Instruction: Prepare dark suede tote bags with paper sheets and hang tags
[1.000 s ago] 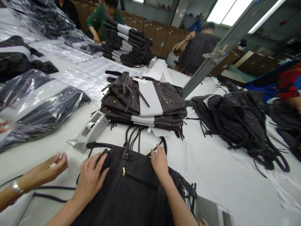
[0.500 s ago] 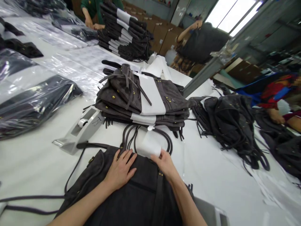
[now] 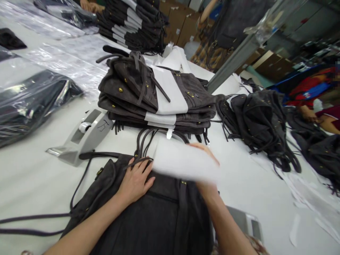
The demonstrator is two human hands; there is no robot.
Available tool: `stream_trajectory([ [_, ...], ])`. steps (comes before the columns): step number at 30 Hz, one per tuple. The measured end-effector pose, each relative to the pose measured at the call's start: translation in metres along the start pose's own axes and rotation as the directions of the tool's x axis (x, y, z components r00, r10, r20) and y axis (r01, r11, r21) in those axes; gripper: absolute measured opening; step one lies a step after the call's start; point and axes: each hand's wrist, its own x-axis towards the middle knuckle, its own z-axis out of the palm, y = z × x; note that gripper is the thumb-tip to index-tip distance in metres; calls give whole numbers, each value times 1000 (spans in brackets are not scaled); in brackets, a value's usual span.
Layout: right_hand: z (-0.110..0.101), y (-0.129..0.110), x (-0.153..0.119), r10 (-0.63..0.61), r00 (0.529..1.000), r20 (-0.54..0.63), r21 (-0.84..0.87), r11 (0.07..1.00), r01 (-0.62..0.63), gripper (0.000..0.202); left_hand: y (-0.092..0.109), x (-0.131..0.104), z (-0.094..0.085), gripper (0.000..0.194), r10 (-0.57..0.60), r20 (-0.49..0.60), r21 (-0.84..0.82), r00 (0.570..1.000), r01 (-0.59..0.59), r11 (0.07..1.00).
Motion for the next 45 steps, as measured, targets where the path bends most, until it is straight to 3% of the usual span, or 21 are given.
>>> stream_trajectory([
  [3, 13, 4, 14, -27, 986, -163, -108, 994, 10, 66, -4, -1, 4, 50, 14, 1, 33, 1000, -14, 999],
  [6, 32, 22, -21, -92, 964, -250, -367, 930, -6, 86, -9, -3, 8, 50, 38, -15, 50, 999, -37, 998],
  [7, 39, 30, -40, -127, 970, -208, -447, 894, 21, 85, -10, -4, 8, 50, 42, -22, 51, 999, -41, 998],
  [9, 52, 47, -77, -171, 985, 28, -558, 815, 157, 73, -10, -5, 10, 49, 44, -33, 53, 998, -42, 998],
  [11, 64, 64, -105, -123, 965, 230, -598, 765, 240, 58, -10, -7, 12, 49, 45, -41, 63, 998, -42, 997],
  [13, 71, 76, -117, -64, 957, 283, -618, 751, 233, 52, -9, -8, 13, 50, 44, -45, 79, 998, -41, 996],
  [16, 76, 82, -117, -61, 966, 251, -616, 760, 209, 52, -9, -10, 15, 51, 40, -46, 100, 998, -36, 994],
  [22, 73, 80, -114, -83, 972, 218, -591, 781, 200, 50, -9, -13, 18, 51, 51, -33, 142, 998, -46, 989],
  [29, 75, 77, -121, -74, 979, 191, -593, 786, 175, 47, -14, -16, 27, 49, 89, -99, 99, 991, -79, 992],
  [33, 73, 59, -123, 6, 984, 176, -624, 774, 107, 49, -17, -16, 19, 48, 38, -61, -133, 997, -46, 990],
  [36, 57, 17, -148, 133, 952, 274, -600, 797, 61, 57, -15, -25, -4, 48, 13, 15, -356, 1000, -6, 935],
  [38, 37, -19, -186, 120, 907, 405, -539, 832, 131, 64, -11, -45, -27, 48, 17, 49, -423, 999, 5, 906],
  [40, 14, -50, -237, 33, 844, 535, -456, 852, 256, 68, -2, -82, -57, 49, 23, 61, -467, 998, 8, 884],
  [42, -4, -69, -295, -35, 776, 630, -392, 848, 357, 74, 12, -135, -90, 49, 12, 78, -599, 997, 38, 800],
  [45, -10, -68, -372, -48, 720, 692, -394, 811, 433, 95, 35, -237, -128, 45, -61, 177, -827, 982, 182, 532],
])
